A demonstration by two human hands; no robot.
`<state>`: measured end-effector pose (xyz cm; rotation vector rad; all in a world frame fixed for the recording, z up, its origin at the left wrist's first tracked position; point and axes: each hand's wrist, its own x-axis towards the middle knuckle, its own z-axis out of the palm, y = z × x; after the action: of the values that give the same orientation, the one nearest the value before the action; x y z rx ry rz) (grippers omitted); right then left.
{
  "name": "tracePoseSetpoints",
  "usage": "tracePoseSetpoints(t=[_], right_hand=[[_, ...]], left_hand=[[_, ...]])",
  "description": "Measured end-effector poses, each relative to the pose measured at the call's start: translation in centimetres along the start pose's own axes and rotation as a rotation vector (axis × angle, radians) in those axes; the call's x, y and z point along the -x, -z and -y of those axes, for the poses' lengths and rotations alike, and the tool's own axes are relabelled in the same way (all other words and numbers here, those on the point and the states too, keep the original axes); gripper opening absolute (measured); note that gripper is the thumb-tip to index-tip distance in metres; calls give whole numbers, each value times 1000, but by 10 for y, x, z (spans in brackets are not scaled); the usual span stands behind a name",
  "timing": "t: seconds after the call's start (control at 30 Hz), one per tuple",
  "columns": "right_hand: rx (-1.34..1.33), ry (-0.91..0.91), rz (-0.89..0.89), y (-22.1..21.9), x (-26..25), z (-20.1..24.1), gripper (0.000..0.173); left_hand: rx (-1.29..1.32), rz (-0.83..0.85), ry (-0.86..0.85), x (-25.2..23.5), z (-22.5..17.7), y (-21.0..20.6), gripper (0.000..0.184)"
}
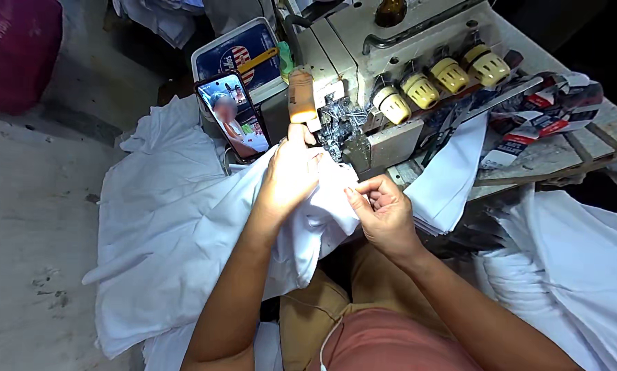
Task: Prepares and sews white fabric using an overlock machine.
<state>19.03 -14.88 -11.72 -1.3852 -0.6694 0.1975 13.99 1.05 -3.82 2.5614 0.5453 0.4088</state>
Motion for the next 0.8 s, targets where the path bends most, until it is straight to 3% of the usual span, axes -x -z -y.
tracePoseSetpoints(t=[0.07, 0.17, 0.23, 0.43, 0.8], right_hand=[[7, 11, -22, -2, -5, 2, 15], [82, 52, -38, -4, -15, 1, 14], [138, 76, -40, -4, -18, -1, 15], [257, 118, 11, 1, -19, -3, 19], [352, 92, 87, 6, -28, 2, 22]], left_hand=[[-8, -47, 91, -6, -7, -5, 37], [-6, -61, 233, -18, -13, -5, 49], [31, -90, 231, -22, -10, -6, 54], [104, -162, 120, -21, 0, -12, 47], [43, -158, 129, -29, 6, -10, 44]])
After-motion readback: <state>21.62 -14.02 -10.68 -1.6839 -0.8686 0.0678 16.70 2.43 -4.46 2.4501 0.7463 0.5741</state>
